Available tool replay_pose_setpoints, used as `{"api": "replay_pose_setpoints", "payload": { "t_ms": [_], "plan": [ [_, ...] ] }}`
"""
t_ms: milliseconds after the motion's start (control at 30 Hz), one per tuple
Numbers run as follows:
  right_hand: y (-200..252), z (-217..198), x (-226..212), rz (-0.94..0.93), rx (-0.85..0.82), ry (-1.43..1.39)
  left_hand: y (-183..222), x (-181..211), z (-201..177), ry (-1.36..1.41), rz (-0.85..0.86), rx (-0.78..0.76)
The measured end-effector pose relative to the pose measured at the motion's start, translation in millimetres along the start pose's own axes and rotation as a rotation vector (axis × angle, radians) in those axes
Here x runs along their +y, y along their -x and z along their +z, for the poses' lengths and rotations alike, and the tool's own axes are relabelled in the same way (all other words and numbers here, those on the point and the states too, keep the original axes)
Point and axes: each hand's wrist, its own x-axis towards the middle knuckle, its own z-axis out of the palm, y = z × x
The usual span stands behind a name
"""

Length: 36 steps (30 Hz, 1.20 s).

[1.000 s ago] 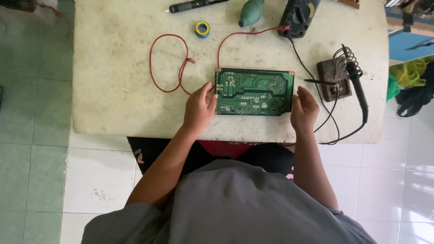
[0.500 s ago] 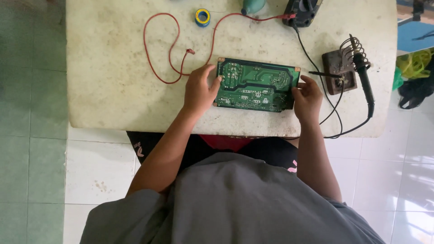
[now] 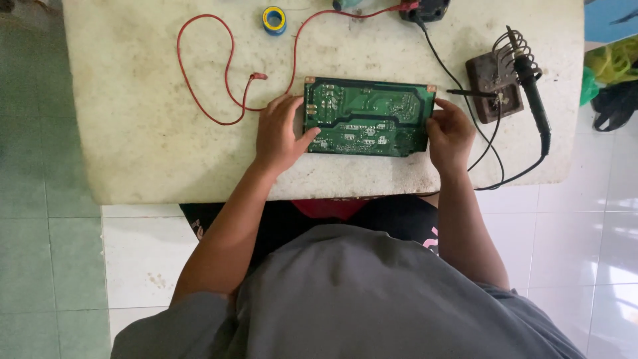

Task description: Testing components on a circuit board using a multimeter and probes

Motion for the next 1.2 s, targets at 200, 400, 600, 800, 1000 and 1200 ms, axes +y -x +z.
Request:
{"api": "replay_pose_setpoints", "payload": {
  "t_ms": [200,400,600,800,1000,1200],
  "plan": [
    [-18.0,9.9,25.2,-0.120,0.110,-0.308,-21.3,-2.4,22.8,0.787,-0.169,0.081],
    [-13.5,16.2,53.7,-0.170,0.033,-0.224,-26.0,-40.5,31.1,0.858,-0.272,0.018],
    [-12.5,23.2,32.9,-0.089,0.058,-0.289,-24.6,-28.7,23.6,0.850,-0.284,0.031],
    [-13.6,15.0,24.8,-0.084,-0.060,-0.319,-22.7,-23.5,22.9,0.775,-0.362,0.024],
    [-13.1,18.9,15.2,-0.048,-0.055,-0.256,-24.6,-19.7,20.5,0.783,-0.356,0.025],
    [-18.9,17.7,16.7,0.032,-0.131,-0.228,-21.6,-25.2,23.8,0.812,-0.291,0.028]
  ]
}}
